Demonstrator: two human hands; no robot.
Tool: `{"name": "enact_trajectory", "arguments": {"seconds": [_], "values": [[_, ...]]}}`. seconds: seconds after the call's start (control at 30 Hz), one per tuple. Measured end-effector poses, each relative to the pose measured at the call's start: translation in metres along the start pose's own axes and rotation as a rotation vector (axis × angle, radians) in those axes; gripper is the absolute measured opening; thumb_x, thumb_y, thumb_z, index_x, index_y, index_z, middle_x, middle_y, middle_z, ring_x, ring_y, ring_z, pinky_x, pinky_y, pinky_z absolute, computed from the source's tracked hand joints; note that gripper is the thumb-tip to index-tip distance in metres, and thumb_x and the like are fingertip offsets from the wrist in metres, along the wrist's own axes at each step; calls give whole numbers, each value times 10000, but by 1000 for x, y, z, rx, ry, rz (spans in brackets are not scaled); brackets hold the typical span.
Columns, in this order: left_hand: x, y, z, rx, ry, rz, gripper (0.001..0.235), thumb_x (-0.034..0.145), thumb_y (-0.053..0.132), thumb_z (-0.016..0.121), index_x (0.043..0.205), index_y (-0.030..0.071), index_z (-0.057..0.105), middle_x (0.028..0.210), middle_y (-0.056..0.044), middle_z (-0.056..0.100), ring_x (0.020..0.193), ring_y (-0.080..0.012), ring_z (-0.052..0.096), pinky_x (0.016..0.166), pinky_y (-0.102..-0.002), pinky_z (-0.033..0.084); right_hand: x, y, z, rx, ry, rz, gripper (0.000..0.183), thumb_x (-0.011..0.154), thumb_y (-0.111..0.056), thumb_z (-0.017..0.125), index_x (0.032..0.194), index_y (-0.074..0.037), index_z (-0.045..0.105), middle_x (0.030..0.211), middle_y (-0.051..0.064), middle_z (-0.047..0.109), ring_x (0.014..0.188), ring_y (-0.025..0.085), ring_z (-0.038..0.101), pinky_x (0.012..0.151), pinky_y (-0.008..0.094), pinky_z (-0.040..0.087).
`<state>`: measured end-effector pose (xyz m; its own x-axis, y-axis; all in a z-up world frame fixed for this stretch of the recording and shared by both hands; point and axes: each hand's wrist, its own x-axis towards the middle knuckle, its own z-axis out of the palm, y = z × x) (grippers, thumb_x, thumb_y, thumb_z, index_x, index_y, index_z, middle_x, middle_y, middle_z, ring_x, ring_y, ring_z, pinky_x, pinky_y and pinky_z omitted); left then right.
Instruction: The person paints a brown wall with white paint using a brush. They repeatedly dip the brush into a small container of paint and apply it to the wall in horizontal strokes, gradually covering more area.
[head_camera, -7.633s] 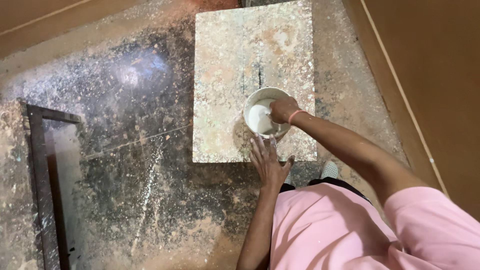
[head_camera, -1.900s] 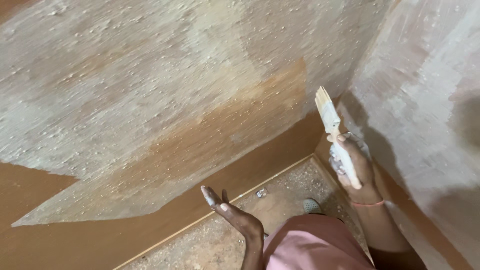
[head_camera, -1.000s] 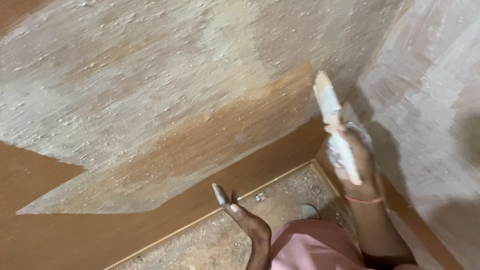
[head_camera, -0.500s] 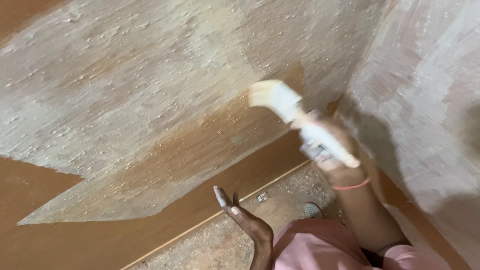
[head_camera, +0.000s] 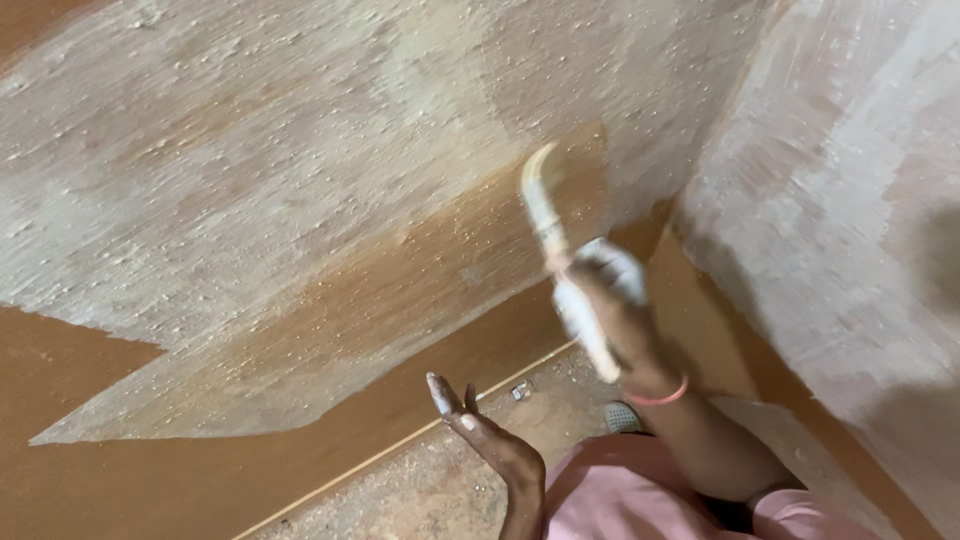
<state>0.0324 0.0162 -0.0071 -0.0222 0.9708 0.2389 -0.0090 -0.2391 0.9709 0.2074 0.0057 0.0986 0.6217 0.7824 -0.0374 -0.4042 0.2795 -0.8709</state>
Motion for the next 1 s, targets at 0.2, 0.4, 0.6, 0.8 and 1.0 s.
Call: {"name": "enact_trajectory", "arguments": {"seconds": [0.2, 0.4, 0.6, 0.8, 1.0], "values": [[0, -1, 0, -18, -4, 10, 772, 1071, 582, 169, 1618, 38, 143, 1720, -194, 140, 1598, -353, 164, 1232, -539, 273, -27, 16, -5, 61, -229, 97, 107, 949, -134, 649, 962, -29, 631, 606, 30, 600, 432, 76, 524, 343, 228, 418], [2, -2, 1, 22, -8, 17, 765, 1072, 579, 147, 1622, 47, 147, 1720, -190, 150, 1595, -356, 180, 1223, -551, 290, 3, 5, -35, 13, 202, -232, 165, 1052, -186, 615, 991, -35, 637, 673, 34, 606, 465, 79, 522, 368, 236, 430], [11, -11, 15, 65, -54, 71, 763, 1078, 585, 168, 1622, 50, 197, 1720, -190, 170, 1591, -360, 205, 1219, -549, 329, -11, 34, -33, -71, -139, 27, 151, 1008, -169, 669, 947, -49, 603, 649, 34, 583, 485, 70, 511, 403, 226, 396], [31, -30, 36, 93, -129, 251, 734, 1102, 561, 244, 1639, 62, 212, 1730, -193, 188, 1579, -343, 264, 1223, -534, 348, -11, 39, -66, -80, 159, -103, 191, 1032, -222, 645, 942, -57, 612, 638, 11, 550, 462, 54, 465, 375, 219, 361], [17, -32, 60, 52, -106, 199, 721, 1105, 537, 275, 1640, 57, 220, 1717, -191, 225, 1555, -338, 310, 1215, -513, 361, -7, 67, -69, -157, -74, 54, 220, 1018, -253, 680, 966, -51, 607, 676, 21, 585, 515, 62, 518, 420, 223, 413]]}}
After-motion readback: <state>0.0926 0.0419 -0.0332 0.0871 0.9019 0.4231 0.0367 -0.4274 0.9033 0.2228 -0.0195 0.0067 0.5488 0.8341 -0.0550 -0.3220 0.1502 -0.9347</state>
